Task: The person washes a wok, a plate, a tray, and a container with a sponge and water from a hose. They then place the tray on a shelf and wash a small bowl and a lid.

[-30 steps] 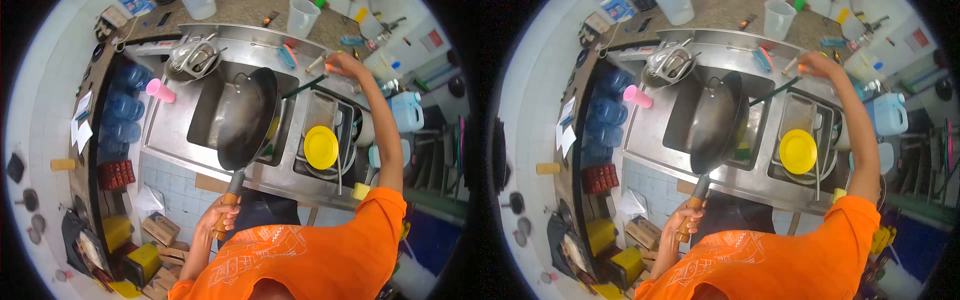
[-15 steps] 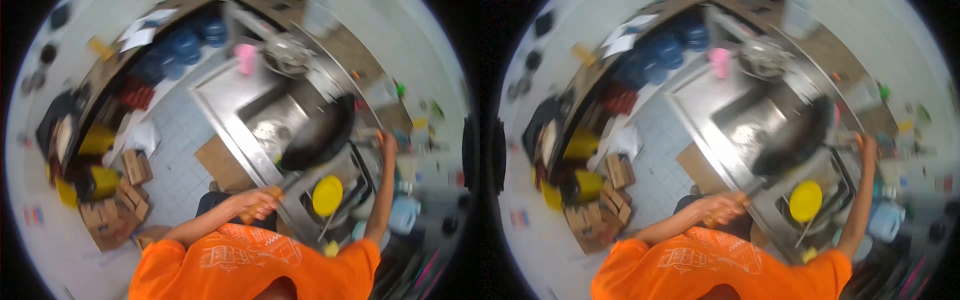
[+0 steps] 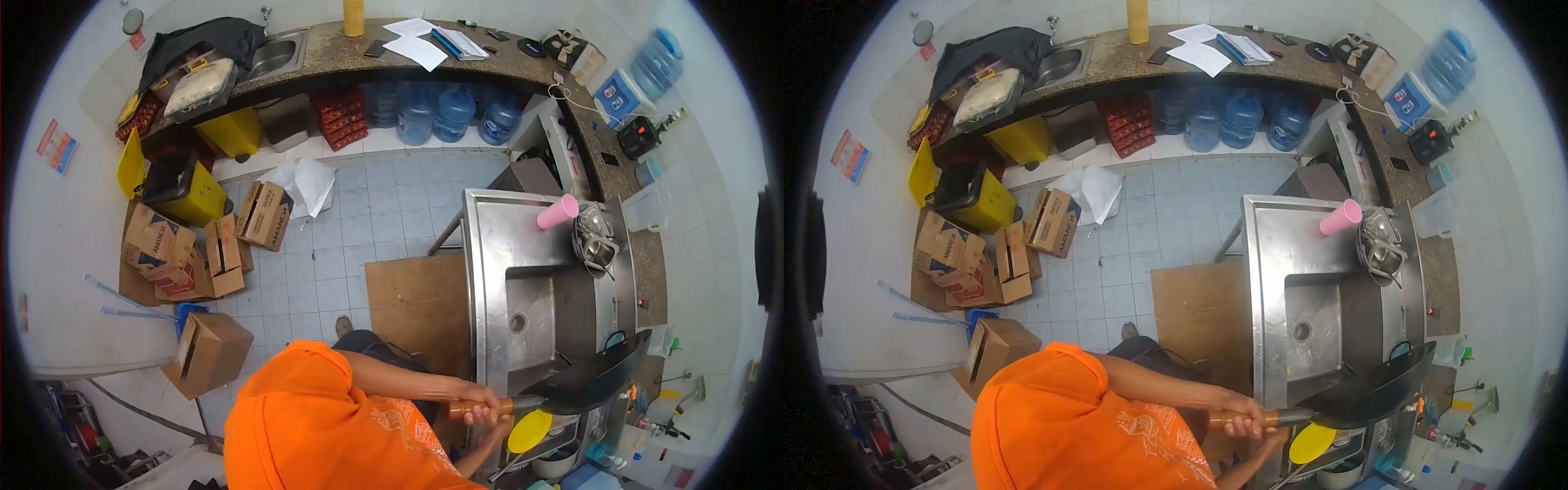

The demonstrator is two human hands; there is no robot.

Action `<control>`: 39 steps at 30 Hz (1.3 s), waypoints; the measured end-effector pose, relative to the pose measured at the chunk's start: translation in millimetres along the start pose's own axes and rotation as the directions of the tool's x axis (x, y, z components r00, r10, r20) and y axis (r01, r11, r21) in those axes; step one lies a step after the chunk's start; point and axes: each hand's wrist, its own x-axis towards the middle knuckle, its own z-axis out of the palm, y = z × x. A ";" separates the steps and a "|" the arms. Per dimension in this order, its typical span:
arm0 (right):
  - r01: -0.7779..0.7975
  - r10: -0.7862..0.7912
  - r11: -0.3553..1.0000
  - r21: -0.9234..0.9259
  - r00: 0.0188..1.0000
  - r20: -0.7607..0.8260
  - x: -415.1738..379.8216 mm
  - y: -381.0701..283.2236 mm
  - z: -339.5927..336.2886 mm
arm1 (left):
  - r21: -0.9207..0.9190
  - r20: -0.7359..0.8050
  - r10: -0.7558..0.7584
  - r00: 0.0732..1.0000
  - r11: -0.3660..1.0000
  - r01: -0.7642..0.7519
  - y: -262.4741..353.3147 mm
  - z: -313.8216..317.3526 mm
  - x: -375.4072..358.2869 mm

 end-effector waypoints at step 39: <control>0.652 -0.358 0.657 0.378 -0.171 0.918 -119.5 -211.9 1047.6 | 0.885 0.447 0.150 -0.882 0.064 0.460 154.7 94.4 -779.5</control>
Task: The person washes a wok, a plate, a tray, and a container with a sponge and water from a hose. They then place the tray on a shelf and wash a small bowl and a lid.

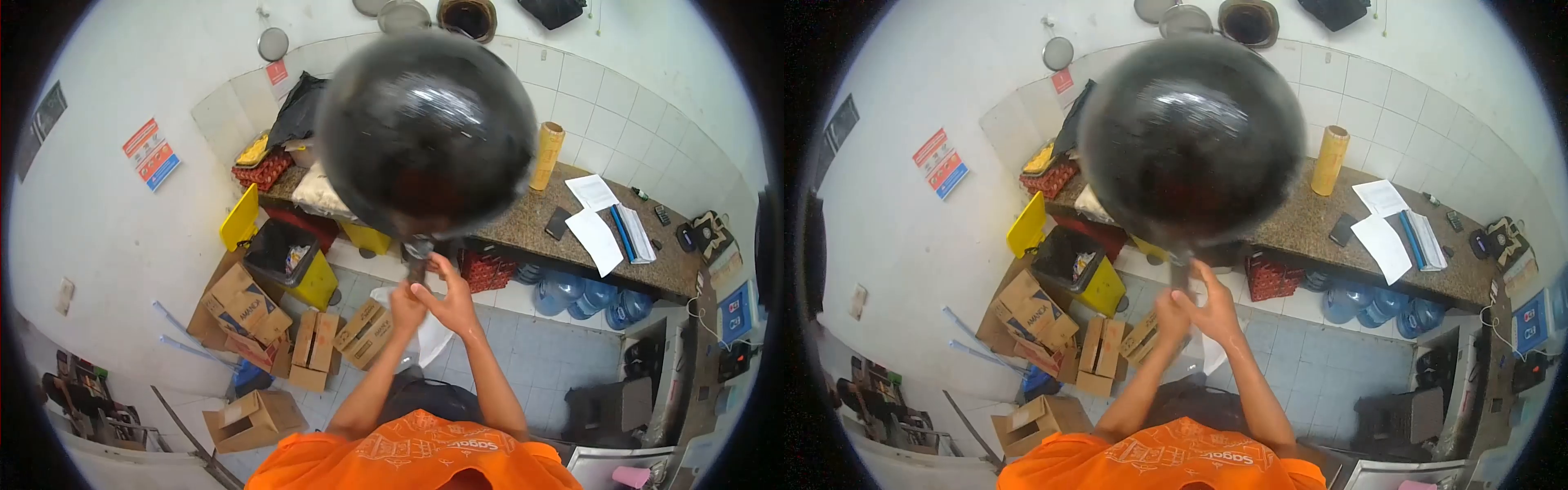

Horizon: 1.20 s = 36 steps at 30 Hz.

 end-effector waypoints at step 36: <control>-0.855 0.915 0.383 0.351 0.297 -0.274 -104.2 441.1 -112.3 | -0.466 -0.073 0.037 0.997 0.882 -0.067 -95.4 45.6 866.3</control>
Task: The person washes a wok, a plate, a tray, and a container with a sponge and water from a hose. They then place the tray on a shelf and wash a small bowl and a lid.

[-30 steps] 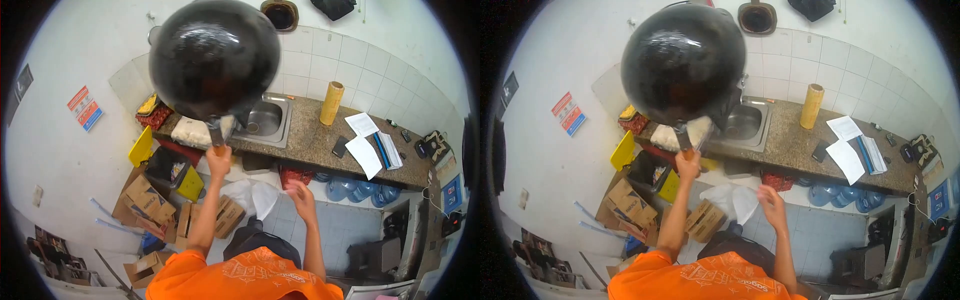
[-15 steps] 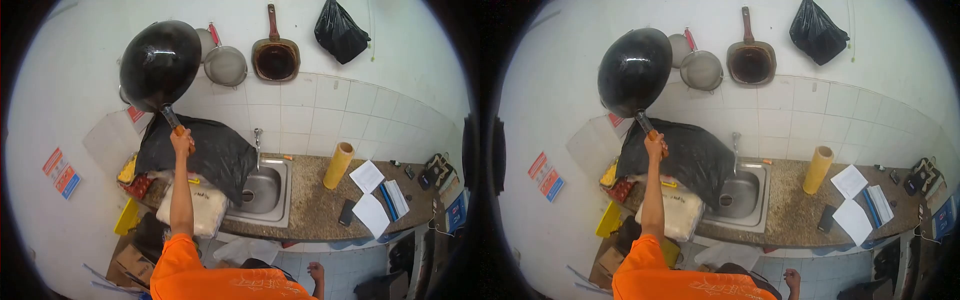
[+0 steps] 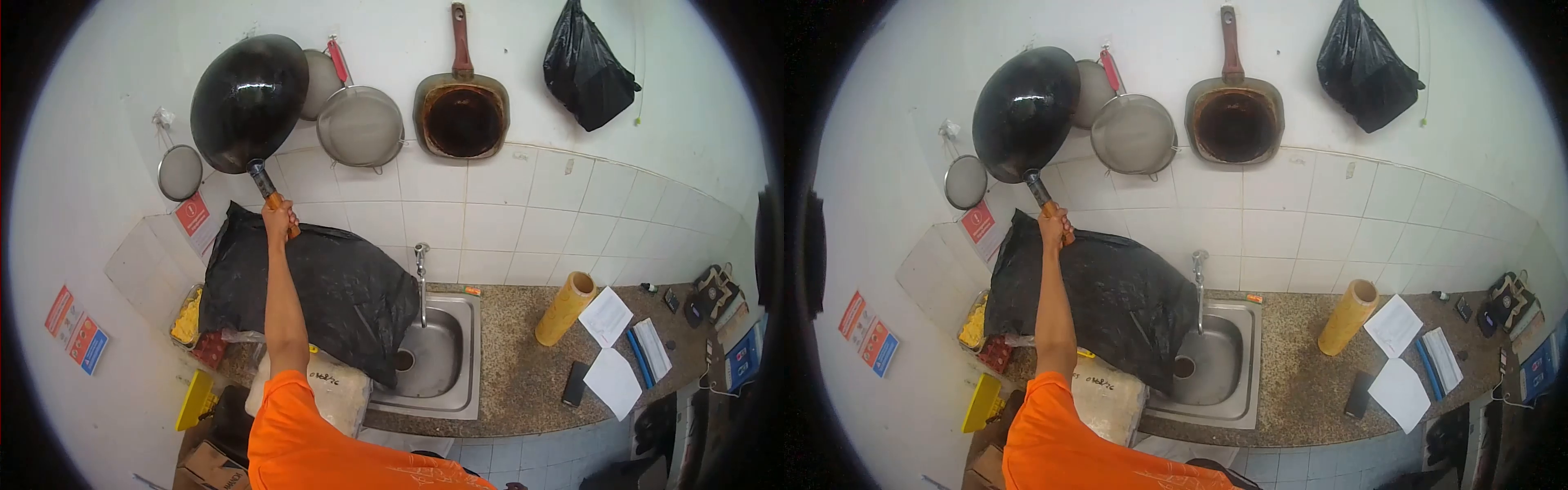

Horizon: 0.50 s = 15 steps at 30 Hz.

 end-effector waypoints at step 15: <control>0.031 -0.041 0.977 -0.212 0.998 -0.045 4.3 -51.7 0.9 | 0.007 0.030 -0.036 0.999 0.999 0.036 -64.3 -25.5 23.4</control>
